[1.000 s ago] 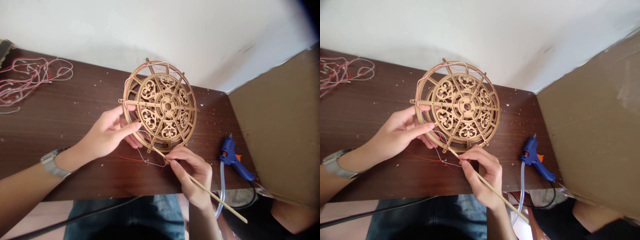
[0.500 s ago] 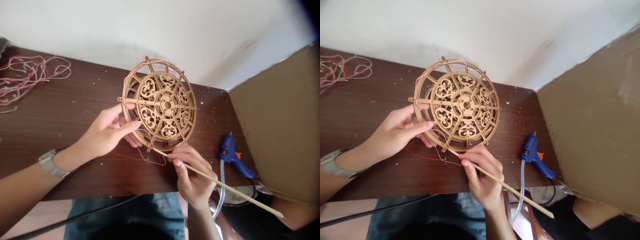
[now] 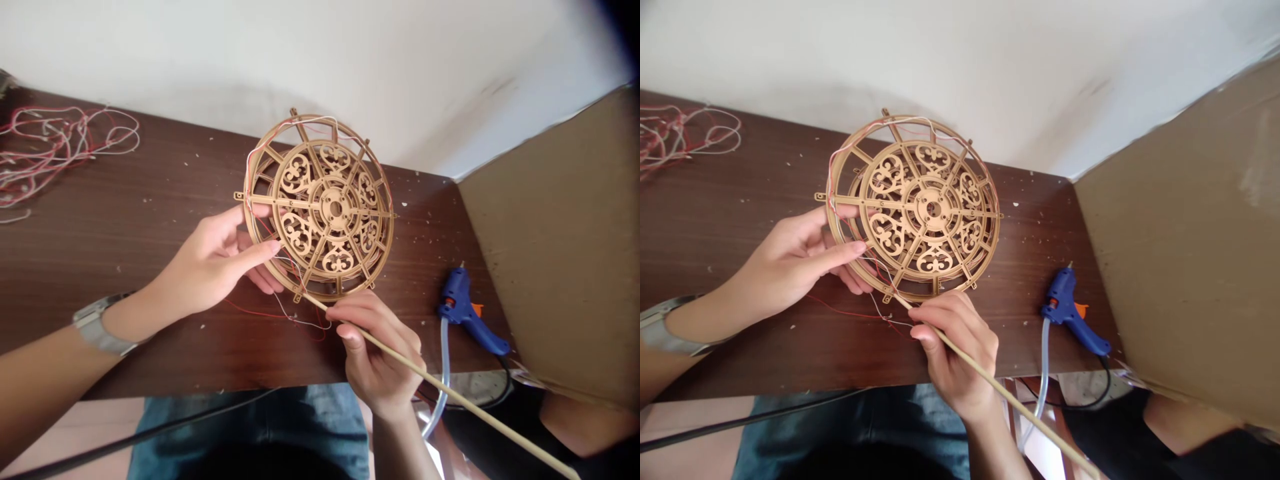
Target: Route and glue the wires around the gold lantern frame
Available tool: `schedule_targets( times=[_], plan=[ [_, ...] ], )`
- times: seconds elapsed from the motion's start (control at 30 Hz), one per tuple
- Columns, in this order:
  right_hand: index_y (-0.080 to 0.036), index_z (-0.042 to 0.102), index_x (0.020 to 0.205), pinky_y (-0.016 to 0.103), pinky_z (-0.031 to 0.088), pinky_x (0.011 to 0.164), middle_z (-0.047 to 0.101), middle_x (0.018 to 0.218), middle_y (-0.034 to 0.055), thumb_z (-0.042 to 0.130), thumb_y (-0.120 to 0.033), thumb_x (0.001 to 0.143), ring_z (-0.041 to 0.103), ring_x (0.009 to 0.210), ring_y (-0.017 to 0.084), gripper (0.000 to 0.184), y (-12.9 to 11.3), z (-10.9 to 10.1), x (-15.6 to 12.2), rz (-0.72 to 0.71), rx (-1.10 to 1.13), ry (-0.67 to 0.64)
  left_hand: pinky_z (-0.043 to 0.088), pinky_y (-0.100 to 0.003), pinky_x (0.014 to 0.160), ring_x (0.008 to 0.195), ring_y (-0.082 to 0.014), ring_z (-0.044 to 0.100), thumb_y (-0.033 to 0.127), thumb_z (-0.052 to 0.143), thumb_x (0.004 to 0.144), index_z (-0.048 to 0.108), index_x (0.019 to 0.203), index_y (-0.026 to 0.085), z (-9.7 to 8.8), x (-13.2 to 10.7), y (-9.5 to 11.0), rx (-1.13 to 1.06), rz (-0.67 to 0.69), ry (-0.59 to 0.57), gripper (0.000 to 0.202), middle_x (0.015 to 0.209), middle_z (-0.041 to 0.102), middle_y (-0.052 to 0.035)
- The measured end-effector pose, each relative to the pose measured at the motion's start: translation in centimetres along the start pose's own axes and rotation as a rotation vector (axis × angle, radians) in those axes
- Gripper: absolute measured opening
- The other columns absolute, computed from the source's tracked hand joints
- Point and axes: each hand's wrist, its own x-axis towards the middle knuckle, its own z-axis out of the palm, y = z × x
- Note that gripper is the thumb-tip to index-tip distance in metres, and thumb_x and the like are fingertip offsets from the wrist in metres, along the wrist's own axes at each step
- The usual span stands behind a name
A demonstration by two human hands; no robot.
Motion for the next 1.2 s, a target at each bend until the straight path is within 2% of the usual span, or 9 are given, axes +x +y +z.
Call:
schedule_targets(
  times=[0.37, 0.5, 0.67, 0.77, 0.93, 1.2],
  plan=[
    [-0.013, 0.073, 0.112, 0.033, 0.058, 0.085, 0.073, 0.101, 0.0068, 0.065, -0.003, 0.103, 0.070, 0.095, 0.015, 0.015, 0.0, 0.5, -0.2, -0.047, -0.043, -0.008, 0.074, -0.040, 0.059, 0.067, -0.0348, 0.083, 0.034, 0.082, 0.095, 0.050, 0.150, 0.016, 0.0, 0.0, -0.1, -0.011, -0.034, 0.001, 0.066, 0.073, 0.080, -0.0048],
    [-0.014, 0.073, 0.113, 0.034, 0.058, 0.083, 0.073, 0.100, 0.0070, 0.064, -0.009, 0.107, 0.070, 0.095, 0.015, 0.012, 0.0, 0.4, -0.2, -0.062, -0.056, -0.010, 0.074, -0.038, 0.062, 0.068, -0.0333, 0.083, 0.032, 0.081, 0.095, 0.048, 0.152, 0.014, 0.2, -0.1, 0.3, -0.011, -0.038, -0.001, 0.069, 0.074, 0.080, -0.0053],
    [-0.012, 0.073, 0.117, 0.035, 0.057, 0.080, 0.074, 0.102, 0.0088, 0.066, -0.016, 0.109, 0.070, 0.095, 0.016, 0.011, -0.1, 0.4, -0.5, -0.171, -0.112, -0.045, 0.073, -0.035, 0.061, 0.066, -0.0326, 0.083, 0.034, 0.085, 0.093, 0.048, 0.152, 0.010, 0.2, -0.1, 0.5, -0.023, -0.030, 0.008, 0.073, 0.075, 0.081, -0.0093],
    [-0.011, 0.073, 0.117, 0.036, 0.058, 0.082, 0.074, 0.103, 0.0096, 0.067, -0.018, 0.109, 0.071, 0.097, 0.017, 0.012, -0.1, 0.5, -0.8, -0.202, -0.153, -0.068, 0.073, -0.036, 0.060, 0.065, -0.0327, 0.082, 0.034, 0.085, 0.094, 0.050, 0.150, 0.011, 0.2, -0.1, 0.3, -0.010, -0.017, 0.011, 0.070, 0.074, 0.081, -0.0088],
    [-0.011, 0.074, 0.117, 0.036, 0.058, 0.081, 0.073, 0.103, 0.0096, 0.065, -0.019, 0.110, 0.071, 0.097, 0.017, 0.013, -0.1, 0.5, -1.1, -0.178, -0.100, -0.044, 0.074, -0.037, 0.060, 0.065, -0.0323, 0.082, 0.034, 0.083, 0.095, 0.053, 0.147, 0.015, 0.1, -0.2, 0.1, -0.003, -0.014, 0.015, 0.063, 0.074, 0.081, -0.0063],
    [-0.013, 0.074, 0.115, 0.032, 0.058, 0.080, 0.071, 0.102, 0.0089, 0.061, -0.021, 0.113, 0.068, 0.094, 0.015, 0.016, -0.5, 0.2, -0.3, -0.078, -0.004, -0.039, 0.074, -0.035, 0.060, 0.064, -0.0318, 0.082, 0.033, 0.085, 0.093, 0.051, 0.149, 0.013, 0.1, -0.3, 0.4, -0.006, -0.013, 0.006, 0.068, 0.074, 0.081, -0.0070]
  ],
)
